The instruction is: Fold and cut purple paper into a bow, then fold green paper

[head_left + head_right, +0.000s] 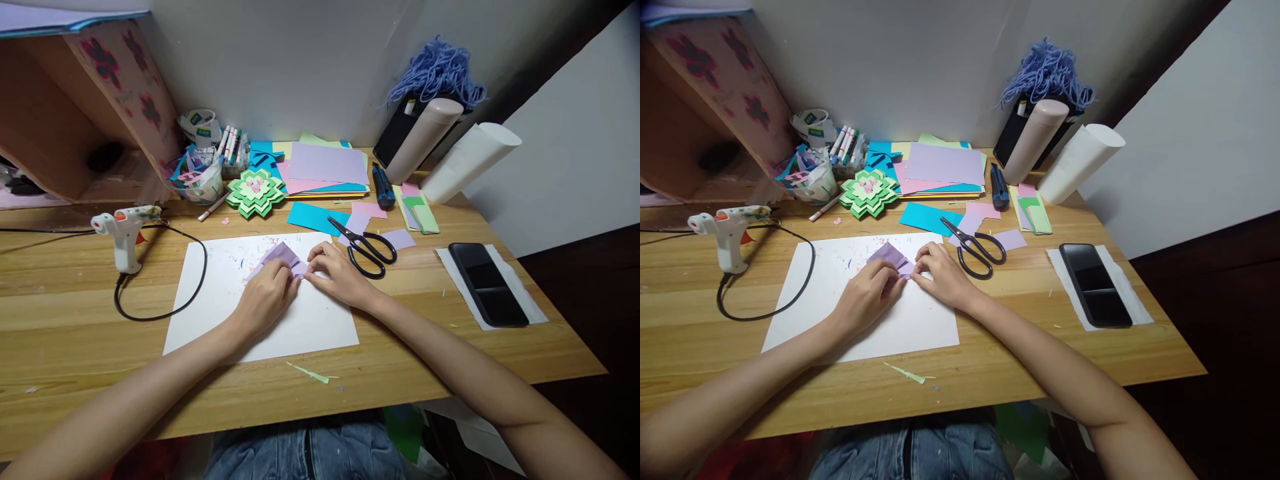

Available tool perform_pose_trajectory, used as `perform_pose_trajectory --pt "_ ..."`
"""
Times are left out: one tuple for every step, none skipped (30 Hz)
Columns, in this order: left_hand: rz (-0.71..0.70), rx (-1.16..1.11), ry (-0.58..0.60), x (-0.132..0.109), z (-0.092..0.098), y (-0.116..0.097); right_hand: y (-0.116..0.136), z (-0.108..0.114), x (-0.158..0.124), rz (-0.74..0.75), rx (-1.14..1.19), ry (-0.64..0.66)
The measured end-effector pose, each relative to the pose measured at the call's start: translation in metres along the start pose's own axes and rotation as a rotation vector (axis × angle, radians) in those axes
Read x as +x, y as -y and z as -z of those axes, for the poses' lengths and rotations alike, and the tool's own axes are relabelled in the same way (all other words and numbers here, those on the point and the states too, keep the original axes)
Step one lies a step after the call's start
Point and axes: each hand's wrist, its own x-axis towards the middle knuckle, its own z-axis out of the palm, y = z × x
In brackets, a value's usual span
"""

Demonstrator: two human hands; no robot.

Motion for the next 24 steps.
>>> perform_pose_trajectory --pt "0.006 -0.009 -0.002 0.000 0.000 -0.001 0.000 0.000 0.000 0.002 -0.007 0.002" --pt "0.014 -0.021 -0.004 0.000 0.001 -0.001 0.000 0.000 0.000 0.004 -0.015 0.005" --pt "0.022 -0.035 -0.008 0.001 0.001 -0.002 0.000 0.001 0.000 0.007 -0.022 0.007" --pt "0.033 -0.052 -0.012 0.001 0.002 -0.002 -0.001 0.002 0.000 0.009 -0.029 0.010" --pt "0.047 -0.071 -0.014 0.001 0.003 -0.003 -0.002 0.003 0.000 0.013 -0.032 0.017" --pt "0.061 -0.088 -0.015 0.001 0.004 -0.003 -0.003 0.005 0.001 0.016 -0.032 0.030" --pt "0.075 -0.104 -0.014 0.001 0.004 -0.004 -0.004 0.007 0.001 0.019 -0.027 0.045" --pt "0.086 -0.118 -0.011 0.001 0.005 -0.004 -0.005 0.009 0.002 0.019 -0.018 0.061" --pt "0.095 -0.128 -0.007 0.001 0.005 -0.004 -0.006 0.010 0.002 0.015 -0.006 0.074" --pt "0.101 -0.137 -0.001 0.000 0.005 -0.004 -0.006 0.011 0.003 0.007 0.006 0.081" --pt "0.105 -0.144 0.003 0.000 0.005 -0.004 -0.007 0.012 0.003 -0.006 0.018 0.082" --pt "0.111 -0.152 0.005 0.000 0.005 -0.004 -0.007 0.012 0.004 -0.023 0.028 0.077" --pt "0.118 -0.162 0.006 -0.001 0.005 -0.004 -0.007 0.012 0.004 -0.042 0.034 0.071" --pt "0.126 -0.175 0.006 -0.001 0.005 -0.004 -0.007 0.011 0.004 -0.061 0.038 0.065" --pt "0.135 -0.192 0.006 -0.002 0.005 -0.004 -0.007 0.011 0.005 -0.078 0.039 0.060" --pt "0.143 -0.210 0.006 -0.002 0.005 -0.005 -0.006 0.010 0.005 -0.093 0.036 0.057" --pt "0.150 -0.227 0.006 -0.002 0.005 -0.005 -0.006 0.009 0.005 -0.107 0.027 0.054" --pt "0.155 -0.241 0.008 -0.002 0.005 -0.005 -0.005 0.009 0.006 -0.118 0.015 0.051" --pt "0.160 -0.249 0.010 -0.002 0.005 -0.005 -0.004 0.008 0.006 -0.129 0.001 0.046" --pt "0.164 -0.249 0.011 -0.002 0.005 -0.005 -0.004 0.008 0.006 -0.140 -0.013 0.041" --pt "0.167 -0.243 0.011 -0.002 0.005 -0.005 -0.003 0.007 0.006 -0.150 -0.025 0.034" --pt "0.170 -0.231 0.009 -0.002 0.005 -0.005 -0.003 0.007 0.007 -0.157 -0.032 0.027" --pt "0.171 -0.218 0.008 -0.002 0.005 -0.006 -0.002 0.007 0.007 -0.162 -0.033 0.024" --pt "0.171 -0.204 0.007 -0.001 0.005 -0.006 -0.002 0.007 0.007 -0.164 -0.031 0.023"
